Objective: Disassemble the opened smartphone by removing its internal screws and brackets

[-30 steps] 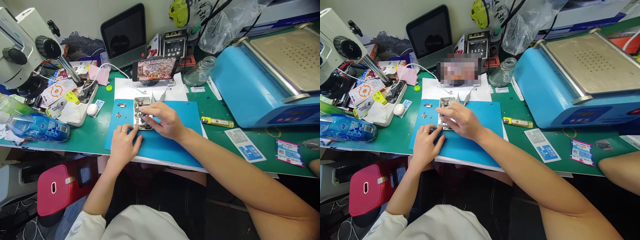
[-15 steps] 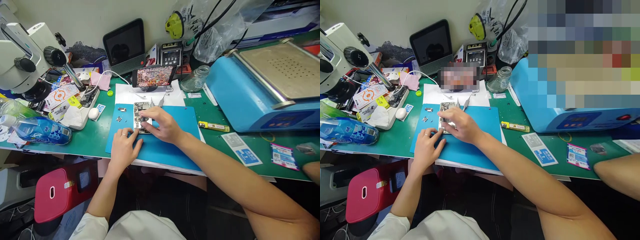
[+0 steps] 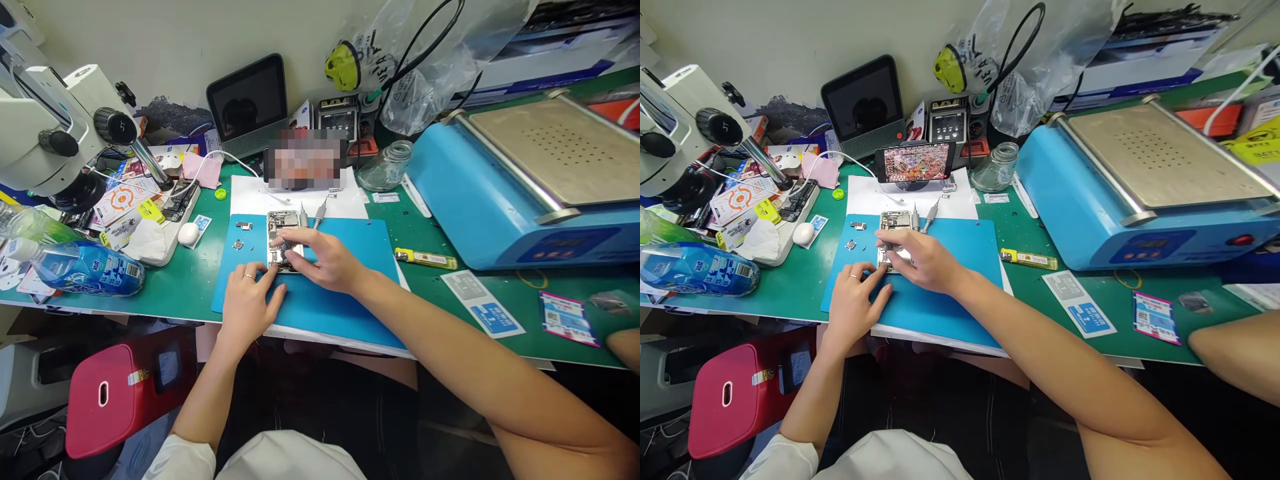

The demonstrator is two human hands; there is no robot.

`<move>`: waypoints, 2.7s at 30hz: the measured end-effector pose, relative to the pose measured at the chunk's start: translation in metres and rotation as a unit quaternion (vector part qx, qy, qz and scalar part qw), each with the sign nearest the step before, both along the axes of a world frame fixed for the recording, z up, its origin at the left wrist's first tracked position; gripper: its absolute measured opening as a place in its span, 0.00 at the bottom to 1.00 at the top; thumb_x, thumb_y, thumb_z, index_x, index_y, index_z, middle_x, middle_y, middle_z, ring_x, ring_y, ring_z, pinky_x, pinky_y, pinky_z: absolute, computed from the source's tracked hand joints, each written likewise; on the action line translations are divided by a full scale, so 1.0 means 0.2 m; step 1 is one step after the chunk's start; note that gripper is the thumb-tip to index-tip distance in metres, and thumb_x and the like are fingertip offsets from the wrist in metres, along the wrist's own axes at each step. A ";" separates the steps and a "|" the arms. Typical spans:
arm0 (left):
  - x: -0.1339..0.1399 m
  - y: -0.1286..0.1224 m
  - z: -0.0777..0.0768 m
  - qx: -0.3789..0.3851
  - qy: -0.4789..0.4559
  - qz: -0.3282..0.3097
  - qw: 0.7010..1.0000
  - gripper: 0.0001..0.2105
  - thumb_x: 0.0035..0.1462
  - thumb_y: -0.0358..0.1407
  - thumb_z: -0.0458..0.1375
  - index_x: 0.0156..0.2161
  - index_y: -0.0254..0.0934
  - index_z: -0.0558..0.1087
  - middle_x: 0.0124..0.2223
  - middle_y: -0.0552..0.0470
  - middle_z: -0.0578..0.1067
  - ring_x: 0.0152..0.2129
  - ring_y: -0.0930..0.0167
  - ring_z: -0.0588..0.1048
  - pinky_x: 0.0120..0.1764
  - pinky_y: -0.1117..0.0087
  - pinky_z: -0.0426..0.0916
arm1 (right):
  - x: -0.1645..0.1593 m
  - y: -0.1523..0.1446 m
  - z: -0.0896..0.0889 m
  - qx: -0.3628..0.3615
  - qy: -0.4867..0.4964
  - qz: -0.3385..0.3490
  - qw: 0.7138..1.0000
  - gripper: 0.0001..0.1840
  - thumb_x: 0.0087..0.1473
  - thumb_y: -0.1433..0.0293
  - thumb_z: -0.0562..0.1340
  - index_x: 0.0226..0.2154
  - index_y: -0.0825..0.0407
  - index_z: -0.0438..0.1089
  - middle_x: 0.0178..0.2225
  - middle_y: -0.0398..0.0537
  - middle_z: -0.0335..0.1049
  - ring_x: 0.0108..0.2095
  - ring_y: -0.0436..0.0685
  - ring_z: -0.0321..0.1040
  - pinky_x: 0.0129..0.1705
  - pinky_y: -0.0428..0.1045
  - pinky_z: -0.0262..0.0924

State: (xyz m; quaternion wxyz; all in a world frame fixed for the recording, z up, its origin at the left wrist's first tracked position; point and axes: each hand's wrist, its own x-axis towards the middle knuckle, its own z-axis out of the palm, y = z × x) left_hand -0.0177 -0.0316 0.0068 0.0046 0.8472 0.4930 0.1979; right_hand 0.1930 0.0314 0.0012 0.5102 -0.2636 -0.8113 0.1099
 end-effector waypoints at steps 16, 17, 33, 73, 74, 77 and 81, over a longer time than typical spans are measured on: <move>0.00 0.00 0.01 0.002 -0.007 -0.002 1.000 0.17 0.73 0.43 0.59 0.60 0.38 0.78 0.50 0.43 0.78 0.43 0.59 0.73 0.44 0.57 0.69 | -0.01 0.00 0.00 -0.015 -0.006 -0.007 1.000 0.21 0.71 0.69 0.61 0.63 0.42 0.64 0.50 0.50 0.83 0.47 0.58 0.84 0.49 0.55 0.81; 0.00 0.00 0.01 0.001 -0.005 -0.001 1.000 0.17 0.73 0.43 0.59 0.60 0.38 0.78 0.50 0.42 0.78 0.44 0.59 0.73 0.44 0.57 0.70 | -0.01 0.01 -0.01 -0.018 -0.010 -0.016 1.000 0.21 0.71 0.69 0.61 0.63 0.43 0.64 0.48 0.50 0.83 0.46 0.58 0.84 0.48 0.54 0.82; 0.00 -0.01 0.00 -0.005 -0.004 0.005 1.000 0.17 0.73 0.43 0.58 0.60 0.39 0.78 0.51 0.42 0.78 0.44 0.59 0.73 0.45 0.56 0.70 | 0.00 0.01 -0.03 -0.025 -0.006 -0.001 1.000 0.25 0.70 0.70 0.61 0.67 0.42 0.61 0.50 0.51 0.82 0.49 0.59 0.83 0.49 0.56 0.82; 0.00 -0.01 0.00 -0.032 -0.033 0.026 0.999 0.12 0.76 0.35 0.53 0.54 0.39 0.78 0.50 0.45 0.79 0.44 0.61 0.75 0.46 0.60 0.70 | -0.01 -0.04 -0.03 -0.190 0.052 0.058 0.979 0.21 0.65 0.69 0.64 0.58 0.44 0.66 0.40 0.44 0.79 0.37 0.52 0.79 0.44 0.49 0.79; 0.00 -0.01 0.00 -0.034 -0.035 0.027 0.998 0.12 0.75 0.35 0.54 0.54 0.39 0.78 0.50 0.45 0.79 0.44 0.61 0.75 0.46 0.60 0.70 | -0.01 -0.04 -0.03 -0.190 0.052 0.057 0.979 0.21 0.65 0.69 0.64 0.59 0.45 0.66 0.40 0.44 0.79 0.38 0.52 0.79 0.45 0.49 0.79; 0.01 -0.02 0.00 -0.035 -0.036 0.028 0.998 0.11 0.75 0.35 0.55 0.54 0.39 0.78 0.50 0.45 0.79 0.44 0.61 0.75 0.46 0.60 0.70 | -0.02 -0.04 -0.03 -0.187 0.058 0.060 0.979 0.21 0.65 0.69 0.64 0.59 0.44 0.66 0.41 0.44 0.79 0.39 0.52 0.79 0.46 0.49 0.79; 0.01 -0.02 -0.01 -0.028 -0.040 0.025 0.998 0.10 0.74 0.35 0.56 0.53 0.39 0.78 0.48 0.46 0.79 0.43 0.61 0.75 0.46 0.60 0.69 | -0.02 -0.04 -0.03 -0.171 0.064 0.052 0.982 0.21 0.66 0.70 0.64 0.59 0.44 0.65 0.41 0.44 0.79 0.38 0.52 0.79 0.46 0.49 0.79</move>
